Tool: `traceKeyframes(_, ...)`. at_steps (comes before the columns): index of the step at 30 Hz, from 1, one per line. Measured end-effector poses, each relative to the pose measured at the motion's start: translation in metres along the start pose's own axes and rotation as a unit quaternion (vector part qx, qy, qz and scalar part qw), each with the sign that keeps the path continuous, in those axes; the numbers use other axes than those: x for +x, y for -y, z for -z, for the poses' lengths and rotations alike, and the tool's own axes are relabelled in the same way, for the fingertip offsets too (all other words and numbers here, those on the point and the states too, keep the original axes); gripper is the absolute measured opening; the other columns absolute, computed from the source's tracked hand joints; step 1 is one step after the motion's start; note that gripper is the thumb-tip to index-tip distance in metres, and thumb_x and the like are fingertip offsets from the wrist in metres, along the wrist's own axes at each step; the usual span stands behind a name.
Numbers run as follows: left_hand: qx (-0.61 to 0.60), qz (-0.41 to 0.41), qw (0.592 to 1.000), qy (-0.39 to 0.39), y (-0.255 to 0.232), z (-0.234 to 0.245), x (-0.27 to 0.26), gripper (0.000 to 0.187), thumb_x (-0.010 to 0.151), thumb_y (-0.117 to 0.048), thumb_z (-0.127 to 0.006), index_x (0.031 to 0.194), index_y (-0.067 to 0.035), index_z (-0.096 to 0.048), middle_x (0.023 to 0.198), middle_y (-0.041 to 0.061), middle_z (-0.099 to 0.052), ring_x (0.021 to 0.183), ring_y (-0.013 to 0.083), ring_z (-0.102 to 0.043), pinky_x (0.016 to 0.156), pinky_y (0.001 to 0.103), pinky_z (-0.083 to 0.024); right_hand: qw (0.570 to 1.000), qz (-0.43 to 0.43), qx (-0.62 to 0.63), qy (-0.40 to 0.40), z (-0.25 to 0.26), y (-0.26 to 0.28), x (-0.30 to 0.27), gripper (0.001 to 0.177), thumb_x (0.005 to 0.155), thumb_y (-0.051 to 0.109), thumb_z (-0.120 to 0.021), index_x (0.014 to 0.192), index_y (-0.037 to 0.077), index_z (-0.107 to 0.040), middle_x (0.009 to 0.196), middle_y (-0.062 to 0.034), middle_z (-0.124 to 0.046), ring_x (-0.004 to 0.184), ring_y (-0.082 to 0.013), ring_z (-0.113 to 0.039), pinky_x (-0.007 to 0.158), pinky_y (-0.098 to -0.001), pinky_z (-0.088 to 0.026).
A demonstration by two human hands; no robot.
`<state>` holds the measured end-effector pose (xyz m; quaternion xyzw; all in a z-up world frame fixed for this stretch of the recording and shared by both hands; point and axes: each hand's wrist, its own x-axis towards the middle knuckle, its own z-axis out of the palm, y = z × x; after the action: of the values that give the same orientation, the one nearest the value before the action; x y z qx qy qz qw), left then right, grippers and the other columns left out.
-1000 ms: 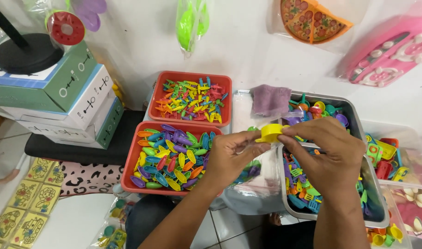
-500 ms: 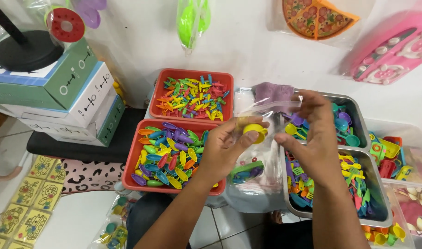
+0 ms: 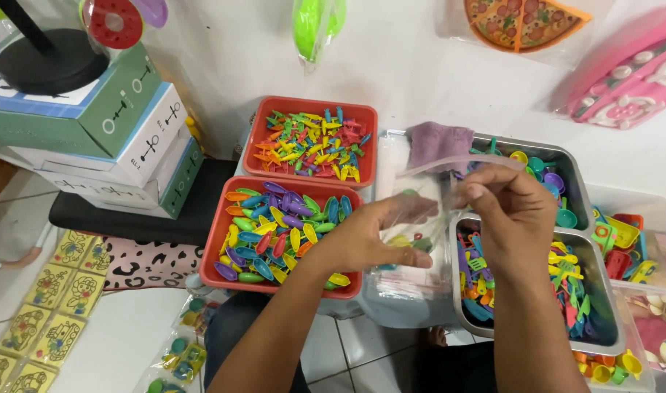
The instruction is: Cleaning small plastic toy utensils with a cloth and packing them into small plastic bags.
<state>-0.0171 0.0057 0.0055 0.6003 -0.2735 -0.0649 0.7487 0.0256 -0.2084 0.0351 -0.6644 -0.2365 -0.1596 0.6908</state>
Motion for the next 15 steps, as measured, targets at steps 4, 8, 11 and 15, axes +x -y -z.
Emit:
traceKeyframes(4, 0.028, 0.051, 0.998, 0.01, 0.001, 0.001, 0.001, 0.068, 0.072, -0.026, -0.091, 0.133, -0.008, -0.065, 0.129, 0.014, -0.068, 0.125, 0.0279, -0.06, 0.109, 0.047, -0.047, 0.998, 0.03, 0.034, -0.04, 0.01, 0.001, 0.002, 0.007, 0.101, -0.002, -0.067, 0.103, -0.005, -0.06, 0.079, -0.0173, -0.062, 0.069, -0.0222, -0.067, 0.075, -0.0332, -0.06)
traceKeyframes(8, 0.088, 0.055, 0.994, -0.026, -0.003, -0.008, 0.009, 0.062, 0.073, -0.024, -0.089, 0.128, -0.008, -0.066, 0.121, 0.021, -0.066, 0.116, 0.0382, -0.064, 0.098, 0.051, -0.054, 0.988, 0.014, 0.093, -0.126, 0.012, 0.011, 0.002, 0.011, 0.107, 0.01, -0.064, 0.107, 0.002, -0.056, 0.091, -0.0143, -0.064, 0.072, -0.0204, -0.072, 0.072, -0.0324, -0.068)
traceKeyframes(11, 0.096, 0.068, 0.991, -0.068, 0.008, -0.01, 0.01, 0.049, 0.079, -0.021, -0.085, 0.123, -0.01, -0.07, 0.111, 0.016, -0.072, 0.098, 0.0266, -0.067, 0.084, 0.038, -0.056, 0.982, -0.001, 0.101, -0.162, 0.008, 0.015, 0.004, 0.01, 0.108, 0.01, -0.064, 0.107, 0.005, -0.055, 0.094, -0.0111, -0.064, 0.073, -0.0169, -0.071, 0.072, -0.0321, -0.069)
traceKeyframes(15, 0.01, 0.026, 0.992, -0.123, 0.023, -0.006, 0.014, 0.04, 0.085, -0.016, -0.082, 0.122, -0.007, -0.071, 0.109, 0.012, -0.075, 0.099, 0.0172, -0.066, 0.088, 0.031, -0.055, 0.978, -0.051, 0.138, -0.145, -0.001, 0.021, 0.015, 0.056, 0.098, 0.053, -0.062, 0.137, 0.017, -0.043, 0.116, -0.0076, -0.065, 0.097, -0.0173, -0.072, 0.097, -0.0351, -0.066)
